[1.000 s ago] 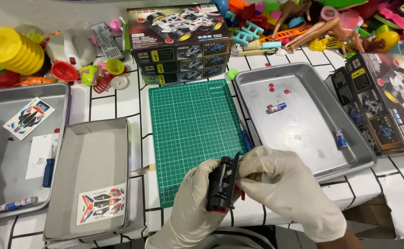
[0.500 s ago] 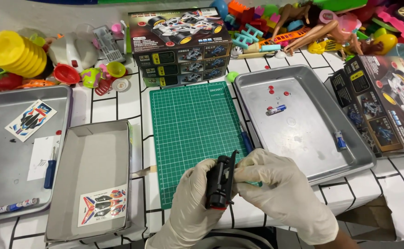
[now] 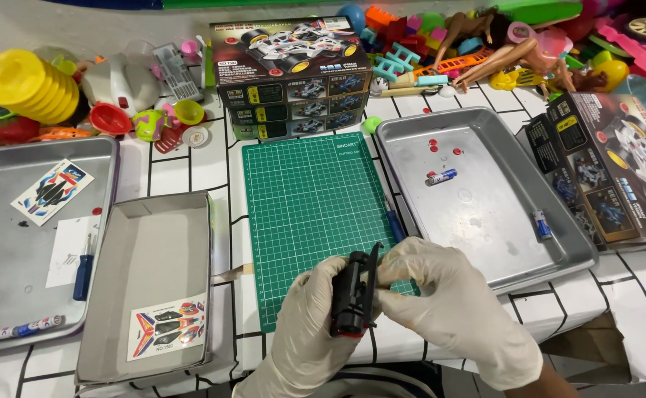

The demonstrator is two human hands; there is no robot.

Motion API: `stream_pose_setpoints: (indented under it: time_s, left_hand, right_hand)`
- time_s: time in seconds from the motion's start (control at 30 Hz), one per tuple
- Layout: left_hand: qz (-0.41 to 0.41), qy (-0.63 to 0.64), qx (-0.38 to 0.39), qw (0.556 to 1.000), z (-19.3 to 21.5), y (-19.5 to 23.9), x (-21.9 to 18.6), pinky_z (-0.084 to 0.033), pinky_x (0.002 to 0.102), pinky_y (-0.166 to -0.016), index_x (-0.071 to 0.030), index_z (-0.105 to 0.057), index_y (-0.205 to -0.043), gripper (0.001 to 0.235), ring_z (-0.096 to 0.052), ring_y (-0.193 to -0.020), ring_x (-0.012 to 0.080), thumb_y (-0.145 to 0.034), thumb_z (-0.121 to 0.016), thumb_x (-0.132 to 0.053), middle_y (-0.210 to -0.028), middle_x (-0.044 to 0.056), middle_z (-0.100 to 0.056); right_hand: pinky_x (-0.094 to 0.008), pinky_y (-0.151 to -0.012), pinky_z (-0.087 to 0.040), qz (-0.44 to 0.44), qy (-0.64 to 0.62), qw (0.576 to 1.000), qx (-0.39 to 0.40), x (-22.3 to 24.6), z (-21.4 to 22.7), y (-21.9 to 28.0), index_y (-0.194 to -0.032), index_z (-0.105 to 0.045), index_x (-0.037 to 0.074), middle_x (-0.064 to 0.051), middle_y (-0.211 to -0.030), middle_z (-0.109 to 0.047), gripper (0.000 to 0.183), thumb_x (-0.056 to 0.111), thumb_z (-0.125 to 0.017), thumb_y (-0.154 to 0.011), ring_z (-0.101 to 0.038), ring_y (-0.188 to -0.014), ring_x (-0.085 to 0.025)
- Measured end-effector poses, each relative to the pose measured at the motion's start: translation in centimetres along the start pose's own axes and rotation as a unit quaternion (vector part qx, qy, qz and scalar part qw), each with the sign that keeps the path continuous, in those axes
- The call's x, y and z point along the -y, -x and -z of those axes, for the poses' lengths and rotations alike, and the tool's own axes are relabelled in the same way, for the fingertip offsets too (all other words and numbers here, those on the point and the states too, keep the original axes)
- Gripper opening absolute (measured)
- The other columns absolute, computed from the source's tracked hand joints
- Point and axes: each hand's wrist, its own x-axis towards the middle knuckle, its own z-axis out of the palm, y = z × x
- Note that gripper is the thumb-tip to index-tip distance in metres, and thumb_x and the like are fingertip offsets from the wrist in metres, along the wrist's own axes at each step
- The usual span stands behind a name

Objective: Assembling a mini 4WD toy car by installing gears, motor, and other internal components into the chassis.

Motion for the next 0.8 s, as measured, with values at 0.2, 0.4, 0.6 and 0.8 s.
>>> stream_pose_setpoints:
  time_s: [0.2, 0.4, 0.6, 0.8]
  left_hand:
    - [0.16, 0.204, 0.102, 0.96, -0.2, 0.4, 0.8, -0.057, 0.024, -0.078, -0.014, -0.048, -0.125, 0.057, -0.073, -0.091, 0.0107, -0.078, -0.081, -0.014, -0.105, -0.002, -0.07]
    - [0.24, 0.541, 0.255, 0.765, 0.5, 0.9, 0.9, -0.047, 0.03, -0.071, -0.011, -0.046, -0.129, 0.049, -0.044, -0.084, 0.0163, -0.088, -0.066, 0.007, -0.099, 0.006, -0.044]
    - [0.574, 0.739, 0.143, 0.323, -0.5, 0.8, 2.2, -0.052, 0.035, -0.062, -0.012, -0.064, -0.11, 0.013, -0.053, -0.065, 0.0259, -0.105, -0.063, -0.024, -0.093, 0.016, -0.06]
    - [0.332, 0.481, 0.229, 0.779, 0.9, 0.8, 1.3, -0.048, 0.03, -0.11, -0.019, -0.037, -0.16, 0.088, -0.063, -0.132, 0.0131, -0.083, -0.078, -0.004, -0.152, -0.001, -0.061]
  right_hand:
    - [-0.024, -0.051, -0.052, -0.083, -0.069, 0.99, -0.089, 3.1, 2.1, -0.9, -0.089, -0.078, 0.004, -0.011, -0.096, -0.086, 0.014, -0.005, -0.07, -0.082, -0.068, -0.073, -0.012]
    - [-0.036, -0.095, -0.063, 0.108, -0.029, 0.926, 0.362, 2.9, 3.7, -4.3, -0.14, -0.061, 0.013, -0.009, -0.12, -0.069, 0.054, -0.002, -0.068, -0.088, -0.075, -0.108, -0.021]
    - [-0.032, -0.088, -0.056, 0.02, -0.058, 0.926, 0.372, 2.4, 2.5, -4.1, -0.137, -0.066, 0.015, 0.0, -0.107, -0.075, 0.055, 0.021, -0.078, -0.084, -0.068, -0.095, -0.012]
    - [-0.034, -0.086, -0.066, 0.013, -0.116, 0.95, 0.288, 1.2, 1.7, -3.7, -0.126, -0.069, 0.01, -0.008, -0.121, -0.075, 0.044, 0.015, -0.077, -0.084, -0.072, -0.099, -0.016]
